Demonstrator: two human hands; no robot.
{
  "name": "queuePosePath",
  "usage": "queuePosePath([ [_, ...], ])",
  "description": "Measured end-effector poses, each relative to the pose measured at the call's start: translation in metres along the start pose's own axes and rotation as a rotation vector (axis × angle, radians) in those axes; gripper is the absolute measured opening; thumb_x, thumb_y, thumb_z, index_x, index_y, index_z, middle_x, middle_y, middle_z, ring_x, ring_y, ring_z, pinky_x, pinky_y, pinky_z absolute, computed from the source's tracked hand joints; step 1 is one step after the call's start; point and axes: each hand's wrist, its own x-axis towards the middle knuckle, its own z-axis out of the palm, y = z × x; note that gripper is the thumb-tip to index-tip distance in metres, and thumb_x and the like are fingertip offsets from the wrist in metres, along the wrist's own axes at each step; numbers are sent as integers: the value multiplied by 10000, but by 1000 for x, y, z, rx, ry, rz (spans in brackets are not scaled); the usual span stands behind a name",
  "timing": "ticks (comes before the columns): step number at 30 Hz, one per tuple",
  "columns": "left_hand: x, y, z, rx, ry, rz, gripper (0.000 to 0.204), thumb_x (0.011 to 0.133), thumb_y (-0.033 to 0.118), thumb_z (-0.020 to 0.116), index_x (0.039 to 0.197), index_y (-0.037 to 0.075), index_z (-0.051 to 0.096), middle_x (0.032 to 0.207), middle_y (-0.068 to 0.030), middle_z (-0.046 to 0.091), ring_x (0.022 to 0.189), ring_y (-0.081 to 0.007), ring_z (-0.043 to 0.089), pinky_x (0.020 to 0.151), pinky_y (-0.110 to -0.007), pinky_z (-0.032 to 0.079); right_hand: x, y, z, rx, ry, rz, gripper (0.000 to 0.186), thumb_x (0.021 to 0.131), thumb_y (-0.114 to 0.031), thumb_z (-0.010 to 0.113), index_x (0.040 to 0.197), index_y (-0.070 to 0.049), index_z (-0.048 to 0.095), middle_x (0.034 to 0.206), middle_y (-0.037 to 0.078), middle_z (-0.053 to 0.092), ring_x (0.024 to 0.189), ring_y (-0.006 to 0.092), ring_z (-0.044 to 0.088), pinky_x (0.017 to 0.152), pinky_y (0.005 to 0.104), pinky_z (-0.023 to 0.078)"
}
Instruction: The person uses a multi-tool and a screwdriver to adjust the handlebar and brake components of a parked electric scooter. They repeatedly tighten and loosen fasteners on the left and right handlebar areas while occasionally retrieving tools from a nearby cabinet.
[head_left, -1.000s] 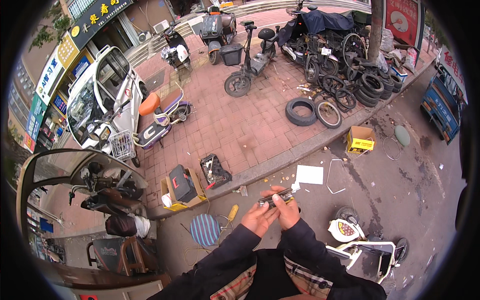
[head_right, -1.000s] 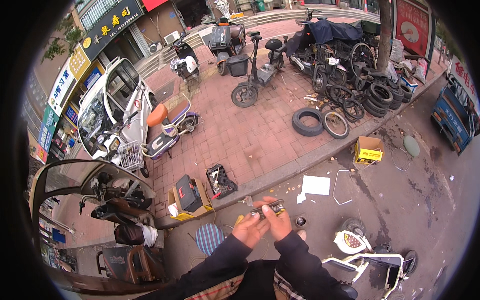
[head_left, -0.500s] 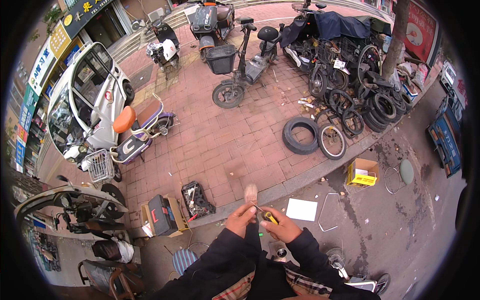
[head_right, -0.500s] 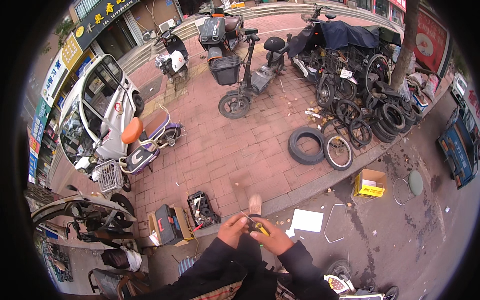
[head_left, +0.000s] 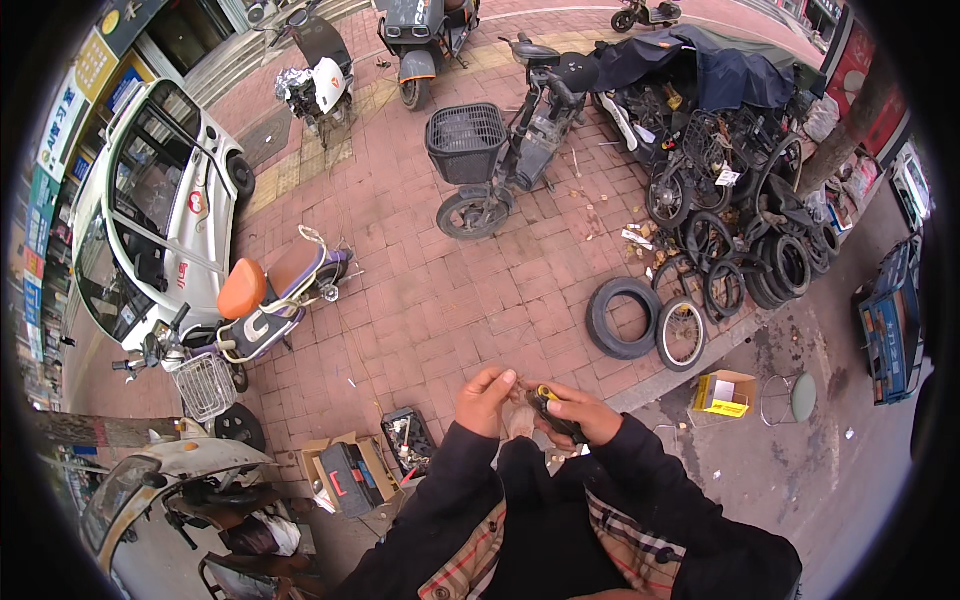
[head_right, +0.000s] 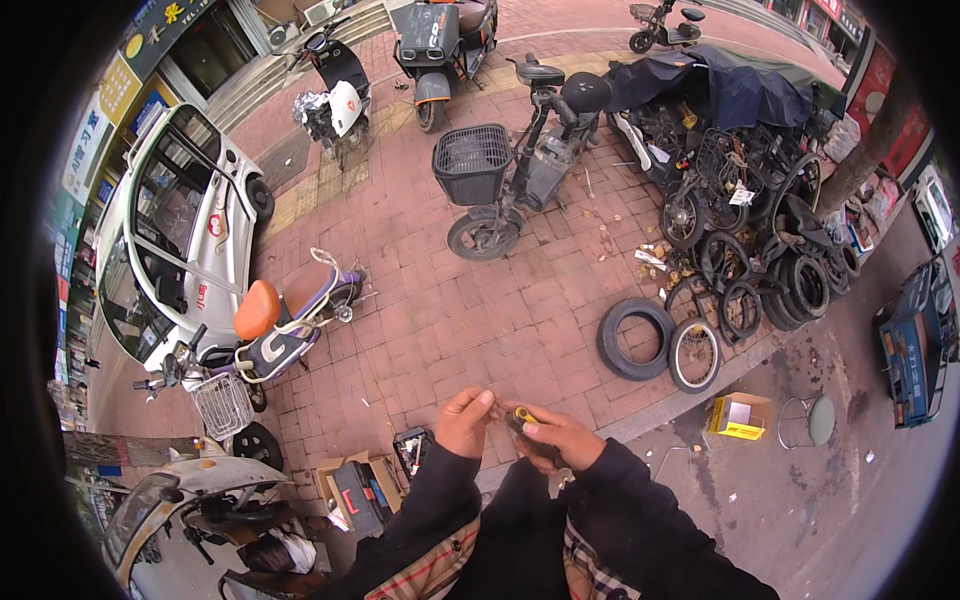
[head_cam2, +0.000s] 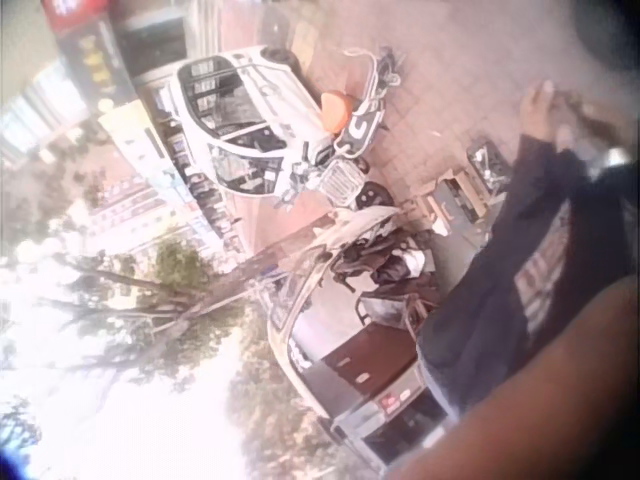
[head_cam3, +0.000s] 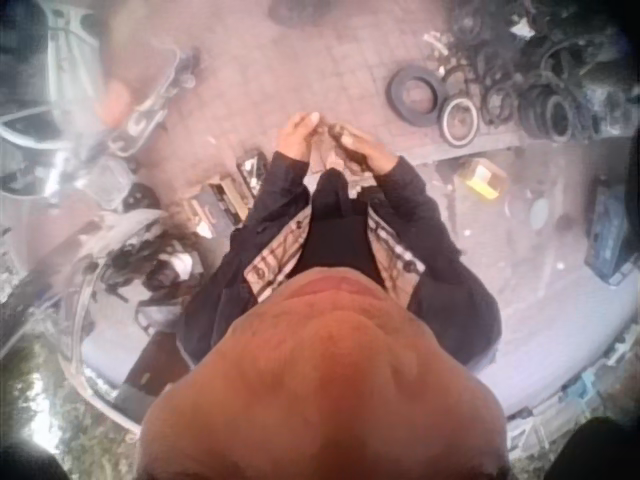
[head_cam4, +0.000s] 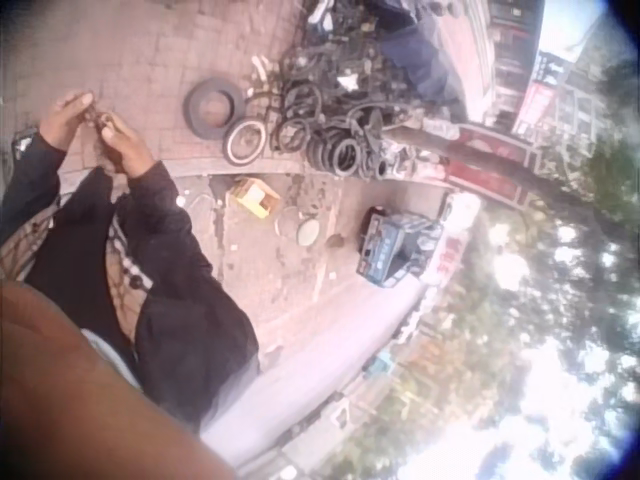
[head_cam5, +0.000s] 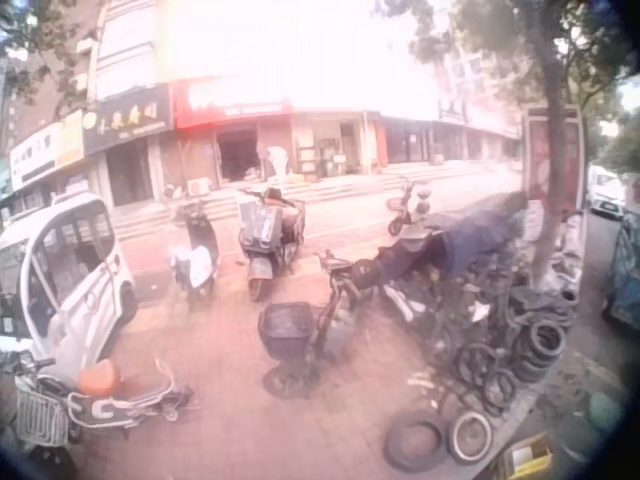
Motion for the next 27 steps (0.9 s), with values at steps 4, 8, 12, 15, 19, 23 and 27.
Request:
queuePosePath([
  [4,78,38,45,-23,-87,-11,177,1029,174,706,1050,-1,721,878,-45,685,827,-136,619,783,-301,497,23,-66,-30,71,39,-32,646,1072,-317,572,1644,-114,350,972,92,611,614,128,525,565,273,433],
  [8,170,46,92,62,-156,-13,215,1053,207,669,1075,-1,720,831,-30,661,786,-133,605,755,-301,483,45,-120,-95,163,14,-142,658,1057,-309,613,1635,-108,370,962,99,600,618,133,542,555,278,432],
  [12,268,51,153,72,-37,4,212,1055,232,666,999,31,703,791,-33,651,739,-144,608,713,-312,485,64,-178,-177,189,66,-198,723,1043,-343,647,1638,-71,338,993,147,617,612,153,539,525,287,444],
  [15,340,73,197,148,33,11,223,1060,240,654,923,64,658,775,-40,637,692,-152,600,673,-320,485,66,-231,-236,294,82,-310,706,1047,-324,634,1635,-71,336,981,145,619,588,154,533,495,295,441],
  [19,440,92,231,205,10,152,301,1072,261,622,832,106,527,788,-53,606,701,-180,588,688,-347,489,84,-300,-318,310,142,-389,649,1052,-274,624,1630,-104,383,964,136,628,584,152,549,470,292,452],
  [23,520,97,243,458,191,266,159,1027,195,702,988,56,636,911,-61,667,817,-153,645,811,-324,528,117,-357,-377,370,154,-404,645,1061,-272,609,1634,-99,368,972,136,620,582,146,547,461,284,448],
  [27,594,94,250,1142,230,567,388,888,163,808,1215,14,660,1395,-196,537,1271,-321,563,1109,-435,447,170,-408,-416,326,168,-311,620,1064,-270,605,1621,-97,394,939,118,614,576,133,536,474,269,428],
])
